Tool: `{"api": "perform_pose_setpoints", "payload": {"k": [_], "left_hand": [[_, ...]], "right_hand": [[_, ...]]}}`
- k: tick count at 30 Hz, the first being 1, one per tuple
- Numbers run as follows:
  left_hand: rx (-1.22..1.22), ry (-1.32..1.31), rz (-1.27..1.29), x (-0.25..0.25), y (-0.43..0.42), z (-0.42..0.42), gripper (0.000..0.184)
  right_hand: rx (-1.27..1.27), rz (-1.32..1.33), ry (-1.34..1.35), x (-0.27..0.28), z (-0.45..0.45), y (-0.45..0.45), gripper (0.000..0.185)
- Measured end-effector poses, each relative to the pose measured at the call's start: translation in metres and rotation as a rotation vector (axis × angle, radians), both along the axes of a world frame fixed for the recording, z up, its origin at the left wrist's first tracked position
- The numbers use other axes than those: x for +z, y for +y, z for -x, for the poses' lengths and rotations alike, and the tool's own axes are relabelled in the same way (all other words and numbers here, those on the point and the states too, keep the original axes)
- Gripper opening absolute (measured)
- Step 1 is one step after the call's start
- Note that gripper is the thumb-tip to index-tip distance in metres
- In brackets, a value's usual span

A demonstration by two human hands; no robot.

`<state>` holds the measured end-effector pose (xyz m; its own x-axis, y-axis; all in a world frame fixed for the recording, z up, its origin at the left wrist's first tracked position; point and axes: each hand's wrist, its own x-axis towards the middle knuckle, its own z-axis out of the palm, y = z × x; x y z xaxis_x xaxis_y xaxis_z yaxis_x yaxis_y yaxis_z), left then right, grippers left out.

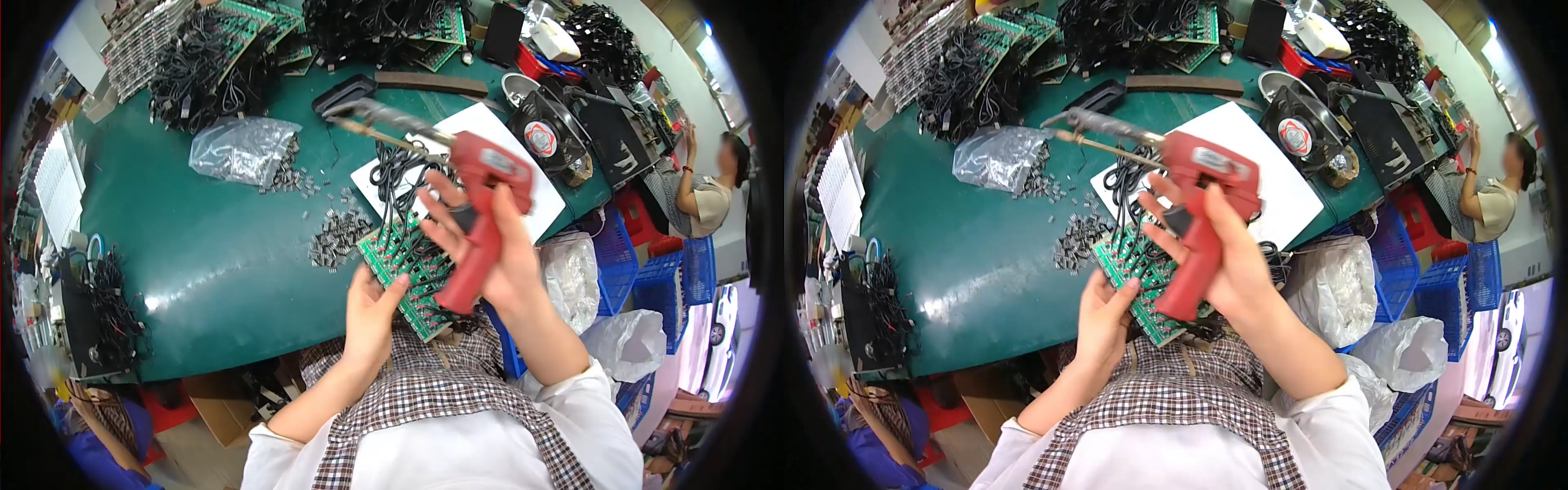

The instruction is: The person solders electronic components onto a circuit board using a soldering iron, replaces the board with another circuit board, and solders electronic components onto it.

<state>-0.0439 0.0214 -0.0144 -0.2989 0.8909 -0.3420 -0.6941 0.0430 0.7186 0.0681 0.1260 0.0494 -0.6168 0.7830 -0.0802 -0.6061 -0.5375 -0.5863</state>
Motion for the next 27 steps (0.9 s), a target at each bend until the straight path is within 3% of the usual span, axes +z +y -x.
{"api": "perform_pose_setpoints", "payload": {"k": [2, 6, 11, 14, 19, 21, 22, 23, 25, 26, 27], "left_hand": [[-0.028, -0.016, 0.025, 0.0, 0.003, 0.0, 0.019], [-0.084, -0.068, 0.096, 0.0, 0.005, 0.006, 0.011], [-0.048, -0.092, 0.057, 0.004, 0.005, 0.003, 0.011], [-0.038, -0.116, 0.042, 0.007, 0.006, 0.004, 0.011], [-0.066, -0.06, 0.021, -0.004, 0.002, 0.004, 0.02], [0.084, 0.253, -0.034, 0.01, -0.002, 0.002, 0.03], [0.005, 0.452, 0.051, 0.019, -0.009, 0.006, 0.044], [0.01, 0.463, 0.052, 0.019, -0.01, 0.005, 0.044], [-0.046, 1.506, 0.125, 0.015, -0.012, 0.003, 0.062], [-0.04, 1.449, 0.119, 0.015, -0.007, 0.002, 0.076], [-0.037, 1.456, 0.117, 0.016, -0.006, 0.001, 0.076]], "right_hand": [[0.039, 0.067, -0.006, -0.019, 0.01, 0.01, 0.053], [0.056, 0.123, 0.046, -0.024, 0.009, 0.015, 0.055], [0.044, 0.102, 0.023, -0.025, 0.009, 0.018, 0.063], [0.053, 0.158, 0.131, -0.026, 0.008, 0.019, 0.057], [0.044, 0.161, 0.091, -0.028, 0.009, 0.018, 0.057], [0.039, 0.153, 0.107, -0.029, 0.008, 0.017, 0.057], [0.041, 0.159, 0.099, -0.029, 0.007, 0.017, 0.057], [0.046, 0.159, 0.11, -0.029, 0.008, 0.018, 0.057], [0.048, 0.138, 0.126, -0.032, 0.008, 0.019, 0.057], [0.039, 0.138, 0.122, -0.032, 0.006, 0.019, 0.058], [0.04, 0.135, 0.129, -0.032, 0.007, 0.019, 0.058]]}}
